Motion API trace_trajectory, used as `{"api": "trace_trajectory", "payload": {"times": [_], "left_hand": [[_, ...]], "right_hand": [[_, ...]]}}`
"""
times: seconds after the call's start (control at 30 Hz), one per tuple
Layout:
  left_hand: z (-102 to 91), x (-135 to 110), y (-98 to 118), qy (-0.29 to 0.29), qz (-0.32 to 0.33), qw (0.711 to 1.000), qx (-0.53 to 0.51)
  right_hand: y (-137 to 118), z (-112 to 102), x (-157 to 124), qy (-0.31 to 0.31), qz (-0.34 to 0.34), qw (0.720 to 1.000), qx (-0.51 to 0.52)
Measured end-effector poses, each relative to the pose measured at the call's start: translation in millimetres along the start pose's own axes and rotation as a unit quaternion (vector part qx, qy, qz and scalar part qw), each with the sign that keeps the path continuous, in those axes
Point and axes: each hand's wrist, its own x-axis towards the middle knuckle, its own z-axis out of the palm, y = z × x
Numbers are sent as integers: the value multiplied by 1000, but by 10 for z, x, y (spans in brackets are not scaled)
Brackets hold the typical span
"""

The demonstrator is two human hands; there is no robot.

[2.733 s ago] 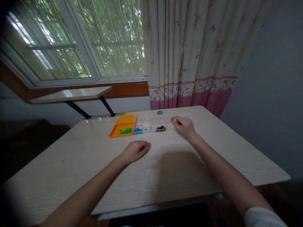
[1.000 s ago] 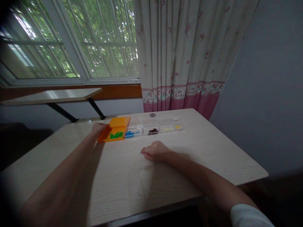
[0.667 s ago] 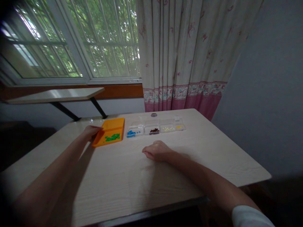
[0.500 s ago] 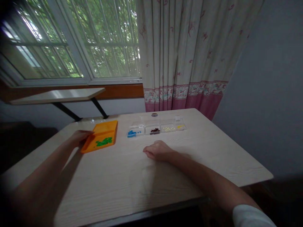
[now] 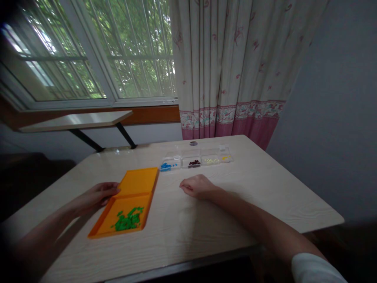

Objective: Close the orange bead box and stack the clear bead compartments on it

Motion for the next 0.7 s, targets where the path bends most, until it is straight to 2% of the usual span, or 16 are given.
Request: {"api": "trace_trajectory", "payload": {"times": [0.1,0.2,0.37,0.5,0.7], "left_hand": [[215,-88,129,-48,6,998,-45],[340,-136,195,-50,1,997,-66],[437,-125,121,-80,25,992,-95],[537,-54,86,-86,57,988,-112],[809,39,234,-78,97,985,-121]], "right_hand": [[-3,-24,49,-11,42,998,34],[-2,-54,87,-29,62,996,56],[-17,-83,137,-55,87,990,100],[-19,-7,215,-15,142,972,185],[83,136,387,46,168,945,276]]}}
